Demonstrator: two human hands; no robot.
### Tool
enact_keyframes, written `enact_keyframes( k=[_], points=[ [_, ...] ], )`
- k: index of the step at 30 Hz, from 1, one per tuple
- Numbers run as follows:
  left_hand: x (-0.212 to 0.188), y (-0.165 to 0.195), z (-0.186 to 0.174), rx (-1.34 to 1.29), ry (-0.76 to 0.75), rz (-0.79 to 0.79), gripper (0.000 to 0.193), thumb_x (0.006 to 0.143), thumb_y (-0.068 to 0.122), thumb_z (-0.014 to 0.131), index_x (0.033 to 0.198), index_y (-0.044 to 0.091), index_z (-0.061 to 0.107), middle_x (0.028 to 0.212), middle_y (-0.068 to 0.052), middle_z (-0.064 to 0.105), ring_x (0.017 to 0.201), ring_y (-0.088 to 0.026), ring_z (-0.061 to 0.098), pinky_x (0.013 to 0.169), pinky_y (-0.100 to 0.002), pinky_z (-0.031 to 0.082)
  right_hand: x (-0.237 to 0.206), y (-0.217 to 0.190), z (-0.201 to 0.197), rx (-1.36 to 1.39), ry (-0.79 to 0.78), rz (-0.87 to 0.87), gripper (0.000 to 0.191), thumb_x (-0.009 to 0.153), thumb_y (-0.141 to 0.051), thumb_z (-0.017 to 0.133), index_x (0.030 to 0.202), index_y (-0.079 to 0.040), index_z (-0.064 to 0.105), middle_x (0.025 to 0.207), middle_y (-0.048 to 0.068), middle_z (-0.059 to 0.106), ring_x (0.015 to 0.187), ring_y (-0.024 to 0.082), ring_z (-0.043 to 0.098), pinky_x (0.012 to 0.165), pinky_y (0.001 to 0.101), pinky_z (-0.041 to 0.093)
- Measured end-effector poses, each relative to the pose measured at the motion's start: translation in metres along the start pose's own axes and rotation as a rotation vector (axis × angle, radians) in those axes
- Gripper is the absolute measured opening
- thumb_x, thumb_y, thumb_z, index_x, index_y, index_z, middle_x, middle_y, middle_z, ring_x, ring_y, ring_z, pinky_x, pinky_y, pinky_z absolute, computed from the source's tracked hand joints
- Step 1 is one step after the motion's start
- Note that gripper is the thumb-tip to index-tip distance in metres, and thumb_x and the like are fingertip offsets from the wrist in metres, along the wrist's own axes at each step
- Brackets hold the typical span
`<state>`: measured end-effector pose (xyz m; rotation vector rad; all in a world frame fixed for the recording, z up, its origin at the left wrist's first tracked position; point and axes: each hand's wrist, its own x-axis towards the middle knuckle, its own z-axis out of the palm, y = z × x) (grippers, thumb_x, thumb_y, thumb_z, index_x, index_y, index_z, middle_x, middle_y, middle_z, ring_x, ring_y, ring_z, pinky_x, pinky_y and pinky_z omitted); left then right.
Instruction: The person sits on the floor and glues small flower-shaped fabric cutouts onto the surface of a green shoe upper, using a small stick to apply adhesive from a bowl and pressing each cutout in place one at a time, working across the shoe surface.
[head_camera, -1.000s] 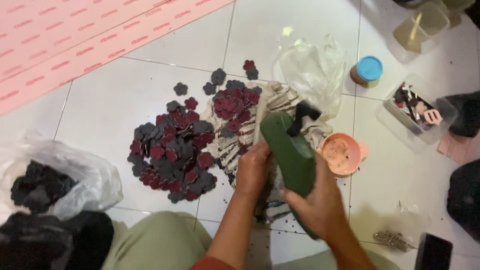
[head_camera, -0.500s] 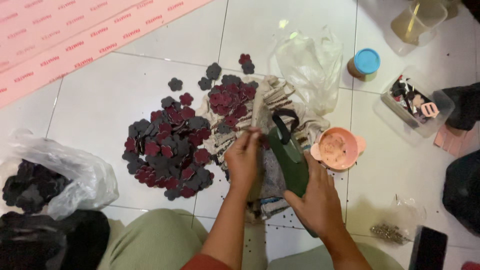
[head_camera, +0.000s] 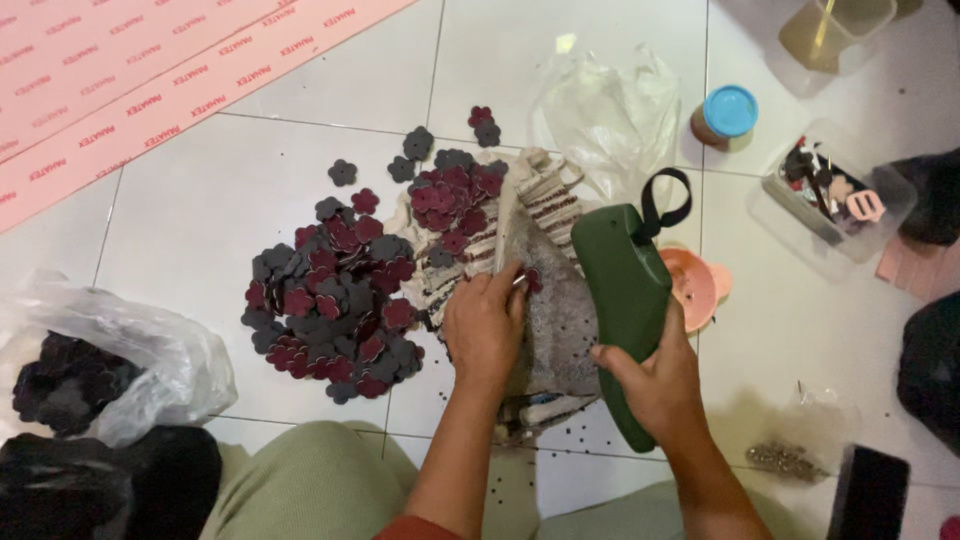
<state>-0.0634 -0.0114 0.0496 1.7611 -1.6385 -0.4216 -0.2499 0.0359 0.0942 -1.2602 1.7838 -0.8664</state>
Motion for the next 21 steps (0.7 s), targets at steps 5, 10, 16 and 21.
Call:
enact_keyframes(
  k=[5, 10, 16, 21],
  points=[
    [-0.002, 0.001, 0.001, -0.105, 0.031, -0.107, 0.019, 0.085, 0.023, 0.079, 0.1, 0.011, 0.076, 0.086, -0.01, 0.069, 0.085, -0.034, 0.064, 0.074, -0.048, 0.05, 0.008, 0.003, 0.002, -0.101, 0.01, -0.017, 0.086, 0.069, -0.013, 0.08, 0.146, -0.006, 0.042, 0.112, 0.013, 0.072, 0.089, 0.023, 0.07, 0.077, 0.0369, 0.056],
    [0.041, -0.015, 0.0, -0.433, -0.017, -0.529, 0.033, 0.084, 0.032, 0.08, 0.108, 0.009, 0.078, 0.084, -0.011, 0.07, 0.074, -0.023, 0.065, 0.067, -0.038, 0.051, 0.012, 0.01, 0.005, -0.195, 0.017, -0.244, 0.093, 0.066, -0.011, 0.081, 0.149, -0.002, 0.041, 0.121, 0.016, 0.066, 0.097, 0.024, 0.067, 0.079, 0.0373, 0.054],
    [0.063, -0.084, -0.037, -0.083, 0.098, -0.598, 0.03, 0.09, 0.027, 0.072, 0.116, 0.012, 0.076, 0.099, -0.011, 0.073, 0.082, -0.028, 0.07, 0.074, -0.042, 0.054, 0.012, 0.012, 0.014, -0.055, -0.044, -0.096, 0.095, 0.064, -0.014, 0.078, 0.151, -0.005, 0.041, 0.119, 0.014, 0.068, 0.078, 0.016, 0.067, 0.062, 0.0315, 0.055],
    [0.019, -0.099, -0.038, 0.182, 0.2, -0.253, 0.024, 0.086, 0.017, 0.076, 0.107, 0.007, 0.078, 0.112, -0.017, 0.066, 0.091, -0.039, 0.066, 0.077, -0.047, 0.052, 0.012, 0.007, 0.02, -0.197, -0.005, -0.064, 0.104, 0.062, -0.014, 0.083, 0.153, -0.002, 0.035, 0.122, 0.015, 0.064, 0.057, 0.02, 0.056, 0.054, 0.0337, 0.05]
  ],
)
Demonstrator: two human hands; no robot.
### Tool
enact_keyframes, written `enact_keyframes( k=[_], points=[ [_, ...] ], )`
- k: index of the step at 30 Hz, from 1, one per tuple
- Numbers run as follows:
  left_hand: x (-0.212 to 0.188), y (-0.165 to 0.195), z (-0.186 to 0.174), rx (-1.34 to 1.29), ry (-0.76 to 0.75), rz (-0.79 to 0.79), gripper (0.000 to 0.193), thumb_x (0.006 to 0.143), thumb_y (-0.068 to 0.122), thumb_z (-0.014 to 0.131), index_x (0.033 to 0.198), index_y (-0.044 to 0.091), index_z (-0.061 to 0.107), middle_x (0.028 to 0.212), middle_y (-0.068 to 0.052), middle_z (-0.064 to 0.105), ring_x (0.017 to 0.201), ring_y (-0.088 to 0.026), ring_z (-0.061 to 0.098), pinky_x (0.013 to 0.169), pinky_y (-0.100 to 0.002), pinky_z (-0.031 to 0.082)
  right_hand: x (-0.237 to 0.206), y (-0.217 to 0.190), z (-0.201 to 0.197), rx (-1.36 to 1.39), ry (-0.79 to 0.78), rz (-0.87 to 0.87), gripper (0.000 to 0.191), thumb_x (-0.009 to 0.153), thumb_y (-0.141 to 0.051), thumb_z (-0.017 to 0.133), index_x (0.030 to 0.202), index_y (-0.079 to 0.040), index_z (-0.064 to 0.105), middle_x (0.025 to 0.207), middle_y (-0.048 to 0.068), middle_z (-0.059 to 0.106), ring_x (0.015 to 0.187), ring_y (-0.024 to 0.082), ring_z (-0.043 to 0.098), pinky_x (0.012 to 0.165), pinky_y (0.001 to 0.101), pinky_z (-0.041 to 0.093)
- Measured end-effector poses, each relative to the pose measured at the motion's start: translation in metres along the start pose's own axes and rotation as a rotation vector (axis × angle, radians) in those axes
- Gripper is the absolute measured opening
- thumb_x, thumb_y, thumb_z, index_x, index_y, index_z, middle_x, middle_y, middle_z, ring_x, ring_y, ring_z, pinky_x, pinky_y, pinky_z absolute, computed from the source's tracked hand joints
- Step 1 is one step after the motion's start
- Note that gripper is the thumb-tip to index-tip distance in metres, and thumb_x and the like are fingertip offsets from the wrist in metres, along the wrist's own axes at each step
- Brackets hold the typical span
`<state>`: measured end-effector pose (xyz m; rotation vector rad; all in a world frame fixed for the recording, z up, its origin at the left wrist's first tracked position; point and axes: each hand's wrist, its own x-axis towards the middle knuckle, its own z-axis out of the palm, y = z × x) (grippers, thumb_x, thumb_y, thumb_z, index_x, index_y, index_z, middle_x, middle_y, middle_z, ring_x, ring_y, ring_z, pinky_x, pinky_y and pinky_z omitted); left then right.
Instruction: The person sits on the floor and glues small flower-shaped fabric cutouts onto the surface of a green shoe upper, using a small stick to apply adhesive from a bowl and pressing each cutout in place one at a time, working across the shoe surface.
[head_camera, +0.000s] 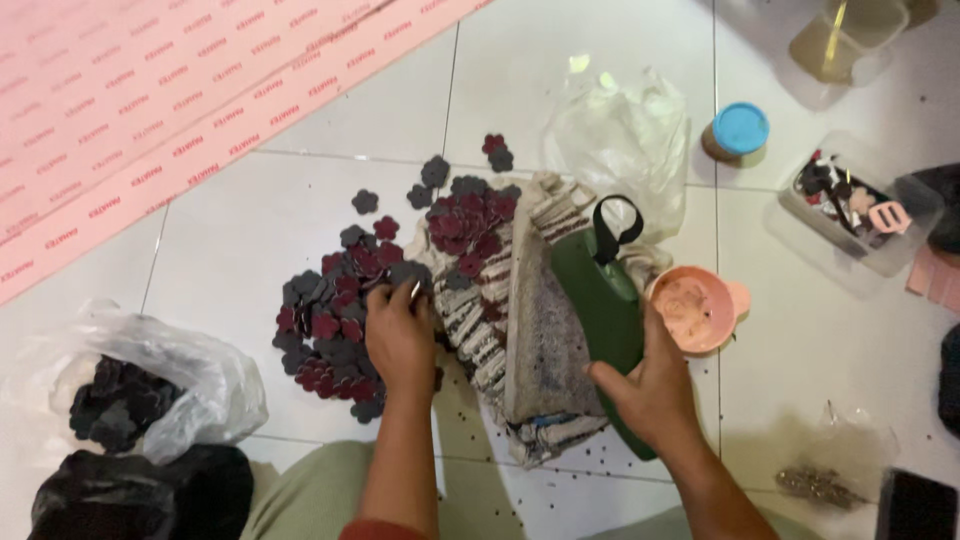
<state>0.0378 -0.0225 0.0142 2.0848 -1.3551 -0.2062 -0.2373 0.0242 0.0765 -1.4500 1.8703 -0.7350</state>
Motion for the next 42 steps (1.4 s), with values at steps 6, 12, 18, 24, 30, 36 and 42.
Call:
enact_keyframes(
  k=[6, 12, 18, 24, 30, 36, 42],
  points=[
    [-0.01, 0.005, -0.011, -0.122, -0.041, -0.183, 0.021, 0.09, 0.021, 0.077, 0.102, 0.003, 0.076, 0.102, -0.016, 0.069, 0.091, -0.036, 0.067, 0.078, -0.045, 0.052, -0.002, -0.003, -0.001, 0.008, -0.006, -0.003, 0.103, 0.063, -0.017, 0.083, 0.153, 0.0, 0.036, 0.122, 0.016, 0.065, 0.059, 0.018, 0.059, 0.055, 0.0325, 0.051],
    [-0.013, 0.057, 0.0, -0.6, -0.522, -0.312, 0.024, 0.085, 0.028, 0.077, 0.098, 0.009, 0.076, 0.093, -0.008, 0.076, 0.086, -0.026, 0.077, 0.08, -0.037, 0.057, 0.0, 0.002, -0.002, 0.018, 0.008, 0.019, 0.105, 0.061, -0.018, 0.082, 0.154, -0.002, 0.036, 0.127, 0.017, 0.064, 0.062, 0.019, 0.059, 0.058, 0.0342, 0.052],
    [-0.025, 0.096, 0.012, -0.161, -0.392, 0.023, 0.024, 0.083, 0.024, 0.081, 0.1, 0.008, 0.077, 0.101, -0.015, 0.069, 0.095, -0.035, 0.066, 0.081, -0.047, 0.051, 0.001, 0.009, -0.002, -0.139, 0.088, -0.229, 0.104, 0.063, -0.02, 0.087, 0.153, 0.001, 0.039, 0.133, 0.02, 0.062, 0.095, 0.027, 0.063, 0.08, 0.0378, 0.053],
    [-0.023, 0.077, 0.018, -0.461, -0.32, -0.186, 0.027, 0.09, 0.028, 0.076, 0.106, 0.006, 0.073, 0.101, -0.011, 0.069, 0.087, -0.023, 0.069, 0.077, -0.036, 0.055, 0.003, 0.004, 0.0, 0.153, -0.015, 0.017, 0.102, 0.062, -0.017, 0.079, 0.153, -0.002, 0.036, 0.122, 0.014, 0.067, 0.079, 0.018, 0.068, 0.066, 0.0323, 0.056],
    [-0.024, 0.054, 0.038, -1.266, -0.578, -0.478, 0.031, 0.104, 0.014, 0.058, 0.131, 0.002, 0.066, 0.105, -0.006, 0.069, 0.087, -0.012, 0.059, 0.076, -0.028, 0.049, 0.002, -0.005, -0.004, 0.037, -0.05, 0.042, 0.098, 0.062, -0.018, 0.082, 0.149, -0.002, 0.04, 0.121, 0.015, 0.066, 0.07, 0.021, 0.064, 0.062, 0.0346, 0.054],
    [-0.041, 0.055, 0.053, -1.2, -0.425, -0.258, 0.029, 0.101, 0.007, 0.069, 0.128, -0.006, 0.071, 0.115, -0.008, 0.075, 0.104, -0.011, 0.069, 0.093, -0.028, 0.055, 0.001, -0.006, -0.004, -0.076, -0.038, -0.069, 0.099, 0.063, -0.022, 0.084, 0.149, -0.001, 0.04, 0.132, 0.022, 0.06, 0.075, 0.025, 0.066, 0.072, 0.0379, 0.053],
    [-0.052, 0.054, 0.057, -1.281, -0.36, -0.336, 0.03, 0.101, 0.011, 0.068, 0.128, -0.003, 0.069, 0.105, -0.008, 0.076, 0.092, -0.012, 0.07, 0.083, -0.027, 0.059, 0.001, -0.001, -0.003, -0.105, -0.097, 0.075, 0.102, 0.062, -0.025, 0.082, 0.152, -0.006, 0.037, 0.136, 0.02, 0.058, 0.076, 0.03, 0.067, 0.079, 0.04, 0.053]
  ],
)
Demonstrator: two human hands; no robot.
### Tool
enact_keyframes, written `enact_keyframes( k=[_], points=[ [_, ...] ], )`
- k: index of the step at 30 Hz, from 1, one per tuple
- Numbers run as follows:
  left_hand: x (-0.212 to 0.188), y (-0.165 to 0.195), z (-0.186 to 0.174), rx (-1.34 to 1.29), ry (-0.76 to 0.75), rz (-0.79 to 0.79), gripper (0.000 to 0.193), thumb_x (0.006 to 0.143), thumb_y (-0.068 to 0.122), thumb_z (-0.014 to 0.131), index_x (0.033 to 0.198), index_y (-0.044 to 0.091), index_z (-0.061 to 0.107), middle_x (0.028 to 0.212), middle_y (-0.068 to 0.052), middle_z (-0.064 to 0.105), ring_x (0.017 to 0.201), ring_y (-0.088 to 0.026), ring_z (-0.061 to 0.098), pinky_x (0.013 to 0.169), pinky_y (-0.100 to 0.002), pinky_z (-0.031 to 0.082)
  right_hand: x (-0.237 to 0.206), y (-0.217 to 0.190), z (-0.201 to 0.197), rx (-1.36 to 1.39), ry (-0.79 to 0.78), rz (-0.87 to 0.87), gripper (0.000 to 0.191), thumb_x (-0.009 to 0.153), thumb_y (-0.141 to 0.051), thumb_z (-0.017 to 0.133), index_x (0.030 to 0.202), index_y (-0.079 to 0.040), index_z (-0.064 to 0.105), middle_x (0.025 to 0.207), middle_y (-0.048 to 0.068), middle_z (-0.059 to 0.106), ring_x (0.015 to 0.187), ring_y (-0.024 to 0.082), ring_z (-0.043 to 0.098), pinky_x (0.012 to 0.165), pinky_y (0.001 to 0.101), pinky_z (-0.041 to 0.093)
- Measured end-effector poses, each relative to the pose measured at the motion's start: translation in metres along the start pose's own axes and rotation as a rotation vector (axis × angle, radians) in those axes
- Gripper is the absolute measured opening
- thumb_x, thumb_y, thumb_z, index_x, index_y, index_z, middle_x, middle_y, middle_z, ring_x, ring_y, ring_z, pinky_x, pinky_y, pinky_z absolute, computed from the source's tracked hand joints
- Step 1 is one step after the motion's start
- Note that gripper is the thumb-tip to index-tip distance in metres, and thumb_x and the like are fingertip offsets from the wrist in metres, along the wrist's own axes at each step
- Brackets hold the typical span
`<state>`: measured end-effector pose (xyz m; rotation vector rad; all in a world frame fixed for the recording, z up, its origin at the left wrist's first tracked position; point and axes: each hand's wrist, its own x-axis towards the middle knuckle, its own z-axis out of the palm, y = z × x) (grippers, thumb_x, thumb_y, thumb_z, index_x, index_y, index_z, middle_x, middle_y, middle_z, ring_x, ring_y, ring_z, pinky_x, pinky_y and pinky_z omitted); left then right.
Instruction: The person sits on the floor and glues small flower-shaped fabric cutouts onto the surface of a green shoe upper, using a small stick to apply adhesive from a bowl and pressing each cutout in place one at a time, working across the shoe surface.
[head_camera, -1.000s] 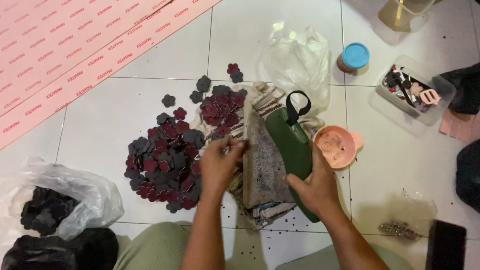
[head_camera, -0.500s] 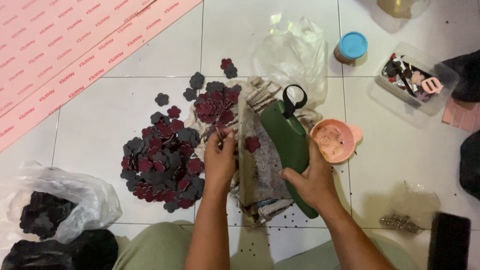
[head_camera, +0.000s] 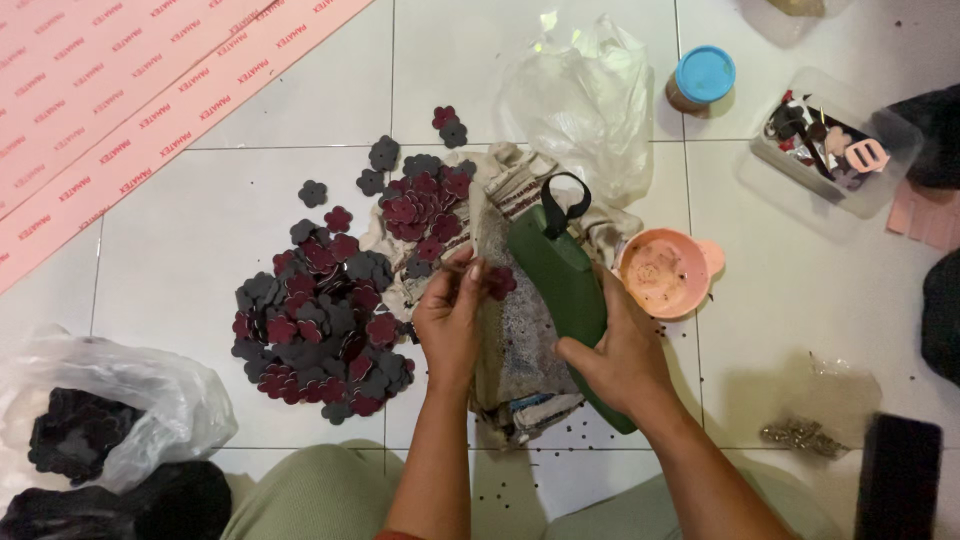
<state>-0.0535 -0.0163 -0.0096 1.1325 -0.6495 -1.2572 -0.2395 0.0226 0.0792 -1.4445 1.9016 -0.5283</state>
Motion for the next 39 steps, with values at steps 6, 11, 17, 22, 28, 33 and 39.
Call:
enact_keyframes(
  k=[6, 11, 17, 22, 28, 33, 39],
  points=[
    [-0.004, 0.0, 0.002, 0.012, 0.035, 0.022, 0.03, 0.1, 0.012, 0.065, 0.126, -0.002, 0.066, 0.108, -0.006, 0.076, 0.095, -0.009, 0.07, 0.085, -0.025, 0.058, 0.0, 0.004, 0.002, -0.038, 0.032, -0.08, 0.102, 0.064, -0.027, 0.083, 0.152, -0.005, 0.037, 0.137, 0.021, 0.057, 0.093, 0.033, 0.066, 0.084, 0.0421, 0.052],
    [-0.004, -0.002, 0.003, 0.028, 0.044, 0.042, 0.025, 0.102, 0.01, 0.064, 0.123, -0.004, 0.069, 0.112, -0.007, 0.074, 0.095, -0.009, 0.069, 0.085, -0.026, 0.057, 0.0, 0.005, 0.002, -0.002, -0.009, -0.024, 0.104, 0.066, -0.029, 0.082, 0.156, -0.007, 0.036, 0.143, 0.021, 0.056, 0.103, 0.037, 0.061, 0.09, 0.0441, 0.05],
    [-0.005, -0.004, 0.0, 0.063, -0.002, 0.095, 0.02, 0.103, 0.008, 0.063, 0.113, -0.007, 0.071, 0.125, -0.008, 0.071, 0.094, -0.009, 0.068, 0.083, -0.026, 0.057, 0.0, 0.005, 0.002, -0.042, 0.023, -0.086, 0.103, 0.063, -0.027, 0.083, 0.152, -0.004, 0.037, 0.142, 0.024, 0.053, 0.126, 0.038, 0.055, 0.101, 0.0448, 0.045],
    [-0.005, -0.001, 0.002, 0.083, 0.006, 0.084, 0.019, 0.102, 0.008, 0.064, 0.114, -0.005, 0.071, 0.122, -0.01, 0.072, 0.092, -0.009, 0.069, 0.083, -0.027, 0.058, -0.001, 0.004, 0.002, -0.055, 0.047, -0.141, 0.102, 0.063, -0.027, 0.084, 0.151, -0.003, 0.037, 0.141, 0.025, 0.054, 0.13, 0.039, 0.053, 0.105, 0.0456, 0.042],
    [-0.007, 0.002, 0.005, 0.112, 0.001, 0.092, 0.016, 0.1, 0.008, 0.066, 0.106, -0.005, 0.073, 0.121, -0.007, 0.073, 0.087, -0.009, 0.069, 0.08, -0.027, 0.057, -0.001, 0.002, 0.001, -0.067, 0.031, -0.111, 0.104, 0.063, -0.027, 0.085, 0.151, -0.002, 0.036, 0.141, 0.025, 0.053, 0.129, 0.039, 0.054, 0.104, 0.045, 0.042],
    [-0.009, 0.003, 0.006, 0.116, -0.019, 0.187, 0.015, 0.102, 0.006, 0.067, 0.095, -0.006, 0.073, 0.111, -0.008, 0.077, 0.097, -0.009, 0.07, 0.083, -0.027, 0.059, -0.001, 0.006, 0.001, -0.009, -0.026, 0.01, 0.107, 0.065, -0.03, 0.083, 0.157, -0.007, 0.035, 0.146, 0.021, 0.053, 0.108, 0.039, 0.06, 0.093, 0.0449, 0.049],
    [-0.011, 0.014, 0.011, 0.477, -0.013, 0.35, 0.006, 0.098, 0.004, 0.071, 0.102, 0.0, 0.073, 0.113, -0.008, 0.078, 0.098, -0.012, 0.073, 0.085, -0.028, 0.061, -0.003, 0.003, 0.0, -0.055, 0.019, -0.093, 0.103, 0.063, -0.028, 0.082, 0.152, -0.005, 0.036, 0.143, 0.023, 0.052, 0.124, 0.039, 0.056, 0.102, 0.0451, 0.044]
  ],
)
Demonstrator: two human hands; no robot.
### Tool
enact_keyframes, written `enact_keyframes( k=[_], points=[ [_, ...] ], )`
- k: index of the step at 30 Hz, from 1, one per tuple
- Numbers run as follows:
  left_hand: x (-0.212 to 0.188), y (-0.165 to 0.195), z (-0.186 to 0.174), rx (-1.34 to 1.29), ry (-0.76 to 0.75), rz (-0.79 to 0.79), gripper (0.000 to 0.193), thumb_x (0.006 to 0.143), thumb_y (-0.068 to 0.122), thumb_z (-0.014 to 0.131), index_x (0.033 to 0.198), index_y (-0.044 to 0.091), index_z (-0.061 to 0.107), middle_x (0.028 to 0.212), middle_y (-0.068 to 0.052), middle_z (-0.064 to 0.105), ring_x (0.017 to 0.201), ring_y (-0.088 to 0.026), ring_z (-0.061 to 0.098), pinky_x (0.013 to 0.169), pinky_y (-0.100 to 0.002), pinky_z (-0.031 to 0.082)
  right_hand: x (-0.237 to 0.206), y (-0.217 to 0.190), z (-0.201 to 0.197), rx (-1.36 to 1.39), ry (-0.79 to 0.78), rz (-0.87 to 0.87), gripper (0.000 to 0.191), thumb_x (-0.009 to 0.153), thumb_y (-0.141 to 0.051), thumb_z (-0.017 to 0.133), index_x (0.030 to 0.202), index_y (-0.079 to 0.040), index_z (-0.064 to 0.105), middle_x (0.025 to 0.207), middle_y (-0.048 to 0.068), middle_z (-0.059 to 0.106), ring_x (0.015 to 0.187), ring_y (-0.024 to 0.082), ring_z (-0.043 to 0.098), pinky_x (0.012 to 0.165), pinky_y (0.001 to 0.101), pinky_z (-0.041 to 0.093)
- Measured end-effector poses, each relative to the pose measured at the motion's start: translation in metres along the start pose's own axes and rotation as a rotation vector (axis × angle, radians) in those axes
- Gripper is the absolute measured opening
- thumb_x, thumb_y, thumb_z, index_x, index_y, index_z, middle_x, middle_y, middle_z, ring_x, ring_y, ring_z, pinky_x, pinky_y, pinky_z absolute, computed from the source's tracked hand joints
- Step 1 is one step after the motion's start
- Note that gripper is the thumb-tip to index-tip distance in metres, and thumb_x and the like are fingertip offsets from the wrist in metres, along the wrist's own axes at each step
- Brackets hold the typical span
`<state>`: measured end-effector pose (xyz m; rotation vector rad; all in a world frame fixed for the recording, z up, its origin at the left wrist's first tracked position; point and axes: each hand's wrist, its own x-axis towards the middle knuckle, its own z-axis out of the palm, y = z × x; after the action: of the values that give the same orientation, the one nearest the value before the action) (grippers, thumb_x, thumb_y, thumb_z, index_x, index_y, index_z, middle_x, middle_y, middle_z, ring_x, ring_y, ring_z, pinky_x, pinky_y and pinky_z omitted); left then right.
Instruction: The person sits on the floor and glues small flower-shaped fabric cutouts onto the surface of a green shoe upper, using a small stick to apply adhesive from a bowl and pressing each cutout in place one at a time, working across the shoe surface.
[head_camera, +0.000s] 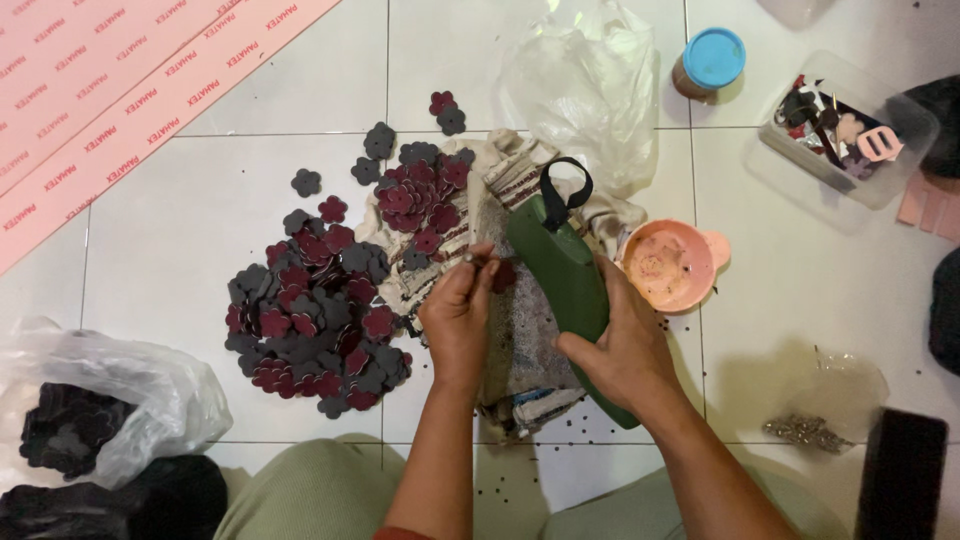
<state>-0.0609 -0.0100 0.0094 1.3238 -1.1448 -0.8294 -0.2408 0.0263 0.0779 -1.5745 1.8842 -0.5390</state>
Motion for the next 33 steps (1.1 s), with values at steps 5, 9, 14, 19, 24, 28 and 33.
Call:
enact_keyframes(
  k=[5, 9, 14, 19, 24, 28, 33],
  points=[
    [0.002, 0.013, -0.004, 0.3, -0.063, 0.167, 0.019, 0.094, 0.004, 0.074, 0.112, 0.007, 0.074, 0.107, -0.008, 0.078, 0.091, -0.018, 0.077, 0.08, -0.03, 0.061, 0.001, 0.006, 0.001, -0.037, 0.03, -0.077, 0.101, 0.064, -0.027, 0.084, 0.15, -0.002, 0.038, 0.139, 0.026, 0.055, 0.128, 0.041, 0.054, 0.105, 0.0457, 0.042],
    [0.001, 0.016, -0.003, 0.262, -0.092, 0.242, 0.029, 0.094, 0.002, 0.072, 0.122, 0.009, 0.072, 0.108, -0.011, 0.077, 0.093, -0.023, 0.077, 0.08, -0.032, 0.061, 0.002, 0.013, 0.001, -0.012, -0.041, 0.068, 0.104, 0.065, -0.029, 0.084, 0.156, -0.006, 0.039, 0.137, 0.021, 0.061, 0.114, 0.038, 0.063, 0.101, 0.0423, 0.048],
    [0.0, 0.017, 0.005, 0.384, -0.086, 0.223, 0.026, 0.095, 0.007, 0.071, 0.12, 0.012, 0.072, 0.113, -0.014, 0.075, 0.097, -0.031, 0.076, 0.081, -0.037, 0.062, -0.04, -0.015, -0.042, 0.169, 0.276, -0.425, 0.101, 0.066, -0.019, 0.086, 0.152, 0.007, 0.039, 0.146, 0.029, 0.054, 0.136, 0.039, 0.052, 0.108, 0.0452, 0.042],
    [0.0, 0.017, 0.005, 0.373, -0.163, 0.161, 0.032, 0.093, 0.001, 0.063, 0.123, 0.01, 0.069, 0.116, -0.017, 0.074, 0.099, -0.037, 0.073, 0.08, -0.041, 0.06, -0.067, -0.052, -0.081, 0.013, 0.322, -0.461, 0.103, 0.063, -0.02, 0.088, 0.151, 0.003, 0.04, 0.139, 0.024, 0.057, 0.123, 0.037, 0.057, 0.098, 0.0444, 0.045],
    [0.003, 0.023, 0.004, 0.395, -0.22, 0.073, 0.025, 0.092, 0.002, 0.063, 0.114, 0.01, 0.07, 0.109, -0.017, 0.074, 0.1, -0.038, 0.072, 0.08, -0.042, 0.059, -0.035, -0.03, -0.023, -0.008, 0.141, -0.379, 0.105, 0.06, -0.021, 0.091, 0.15, -0.001, 0.041, 0.133, 0.02, 0.06, 0.109, 0.035, 0.061, 0.088, 0.0436, 0.049],
    [0.004, 0.029, 0.004, 0.365, -0.215, 0.085, 0.034, 0.092, -0.002, 0.058, 0.121, 0.01, 0.07, 0.113, -0.017, 0.074, 0.1, -0.039, 0.071, 0.079, -0.043, 0.058, -0.031, -0.014, -0.018, 0.017, 0.145, -0.263, 0.103, 0.059, -0.02, 0.089, 0.147, -0.002, 0.04, 0.131, 0.017, 0.061, 0.115, 0.031, 0.064, 0.091, 0.042, 0.051],
    [0.004, 0.03, 0.006, 0.319, -0.167, 0.168, 0.04, 0.089, -0.005, 0.057, 0.124, 0.009, 0.069, 0.116, -0.016, 0.073, 0.098, -0.036, 0.073, 0.083, -0.04, 0.06, -0.051, -0.048, -0.056, 0.235, 0.165, -0.068, 0.101, 0.061, -0.014, 0.084, 0.152, -0.002, 0.041, 0.134, 0.012, 0.063, 0.119, 0.023, 0.062, 0.101, 0.039, 0.049]
  ],
)
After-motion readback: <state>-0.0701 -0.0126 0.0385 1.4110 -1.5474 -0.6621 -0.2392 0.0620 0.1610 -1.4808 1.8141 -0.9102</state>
